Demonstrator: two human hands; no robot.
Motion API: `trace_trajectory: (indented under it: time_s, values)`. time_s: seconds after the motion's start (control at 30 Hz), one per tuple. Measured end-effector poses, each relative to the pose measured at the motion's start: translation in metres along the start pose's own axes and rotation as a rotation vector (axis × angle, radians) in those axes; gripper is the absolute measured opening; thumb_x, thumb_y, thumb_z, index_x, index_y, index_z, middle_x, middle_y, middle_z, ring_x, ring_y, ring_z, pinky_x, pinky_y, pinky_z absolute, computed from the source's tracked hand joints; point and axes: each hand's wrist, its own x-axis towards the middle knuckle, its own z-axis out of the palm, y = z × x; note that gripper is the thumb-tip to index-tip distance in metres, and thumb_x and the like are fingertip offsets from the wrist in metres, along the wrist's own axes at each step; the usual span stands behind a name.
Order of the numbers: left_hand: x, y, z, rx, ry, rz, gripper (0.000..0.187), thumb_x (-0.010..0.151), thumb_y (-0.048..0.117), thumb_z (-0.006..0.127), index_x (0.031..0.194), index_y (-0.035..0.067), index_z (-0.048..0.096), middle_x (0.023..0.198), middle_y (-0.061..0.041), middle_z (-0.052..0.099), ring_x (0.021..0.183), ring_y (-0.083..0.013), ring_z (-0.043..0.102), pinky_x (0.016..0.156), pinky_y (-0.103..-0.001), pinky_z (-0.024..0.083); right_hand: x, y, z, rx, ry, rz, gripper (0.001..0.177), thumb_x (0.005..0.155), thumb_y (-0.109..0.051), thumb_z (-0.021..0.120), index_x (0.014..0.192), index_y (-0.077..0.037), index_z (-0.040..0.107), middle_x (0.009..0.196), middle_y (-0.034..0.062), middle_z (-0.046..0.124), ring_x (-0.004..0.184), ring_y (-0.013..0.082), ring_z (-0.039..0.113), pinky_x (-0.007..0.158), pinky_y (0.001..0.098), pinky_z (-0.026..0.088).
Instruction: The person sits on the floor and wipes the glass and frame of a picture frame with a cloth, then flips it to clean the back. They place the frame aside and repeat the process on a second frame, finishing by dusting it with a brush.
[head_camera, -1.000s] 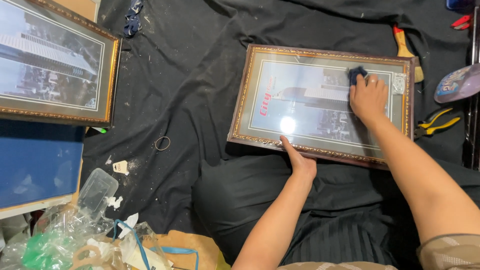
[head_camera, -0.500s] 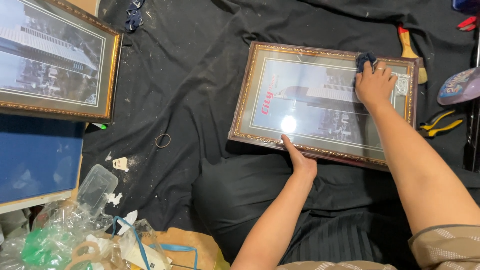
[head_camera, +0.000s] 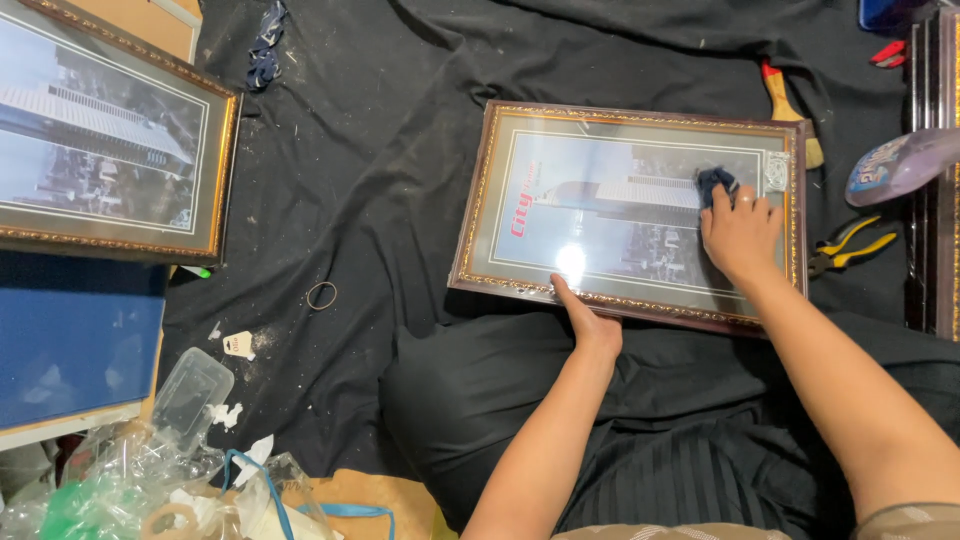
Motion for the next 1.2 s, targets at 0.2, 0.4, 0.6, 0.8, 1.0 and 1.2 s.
trace_trajectory:
  time_s: [0.2,0.4,0.6,0.8,1.0,1.2]
  values:
    - [-0.006,0.002,0.002,0.005,0.034,0.001,0.092,0.079,0.078,0.051,0.154,0.024,0.049,0.152,-0.005,0.057,0.134,-0.0256,0.058,0.112,-0.040,0.048,-0.032,0.009,-0.036,-0.003,0.013,-0.061,0.038,0.102,-0.044,0.063,0.133,-0.023,0.071,0.117,0.0071,0.066,0.079,0.0266,0.062,0.078,0.0375,0.047]
    - [-0.005,0.002,0.002,0.003,0.045,-0.003,0.093,0.078,0.077,0.053,0.155,0.025,0.047,0.153,-0.004,0.056,0.135,-0.0246,0.057,0.113,-0.040,0.047,-0.055,0.012,-0.061,-0.008,-0.054,-0.083,0.040,0.101,-0.044,0.061,0.132,-0.021,0.071,0.110,0.0056,0.068,0.079,0.0253,0.063,0.078,0.0349,0.046]
    - [-0.007,0.002,0.003,0.004,0.065,0.005,0.090,0.078,0.076,0.054,0.153,0.026,0.049,0.151,-0.003,0.057,0.133,-0.0229,0.059,0.111,-0.038,0.048,-0.065,0.013,-0.091,-0.014,-0.076,-0.100,0.036,0.100,-0.043,0.060,0.125,-0.021,0.074,0.105,0.0008,0.070,0.084,0.0219,0.065,0.083,0.0336,0.049]
    - [-0.005,0.001,0.003,-0.003,0.053,0.007,0.089,0.079,0.076,0.053,0.151,0.024,0.053,0.148,-0.003,0.060,0.130,-0.0238,0.060,0.109,-0.039,0.050,-0.071,0.015,-0.109,0.006,-0.099,-0.099,0.033,0.100,-0.040,0.059,0.122,-0.020,0.073,0.100,-0.0016,0.068,0.081,0.0199,0.064,0.079,0.0318,0.047]
    - [-0.007,0.002,0.005,0.000,0.099,-0.013,0.092,0.078,0.076,0.055,0.154,0.025,0.048,0.153,-0.003,0.056,0.134,-0.0236,0.058,0.112,-0.039,0.048,-0.060,0.022,-0.063,0.206,-0.194,0.017,0.043,0.099,-0.033,0.064,0.135,-0.012,0.070,0.111,0.0138,0.064,0.088,0.0348,0.062,0.070,0.0444,0.052]
    - [-0.008,0.002,0.005,0.028,0.046,0.003,0.089,0.080,0.077,0.049,0.153,0.024,0.050,0.151,-0.003,0.058,0.134,-0.0237,0.058,0.111,-0.039,0.048,-0.018,0.020,-0.023,0.184,-0.092,0.024,0.034,0.104,-0.028,0.063,0.132,-0.010,0.070,0.105,0.0147,0.058,0.086,0.0341,0.055,0.065,0.0416,0.045]
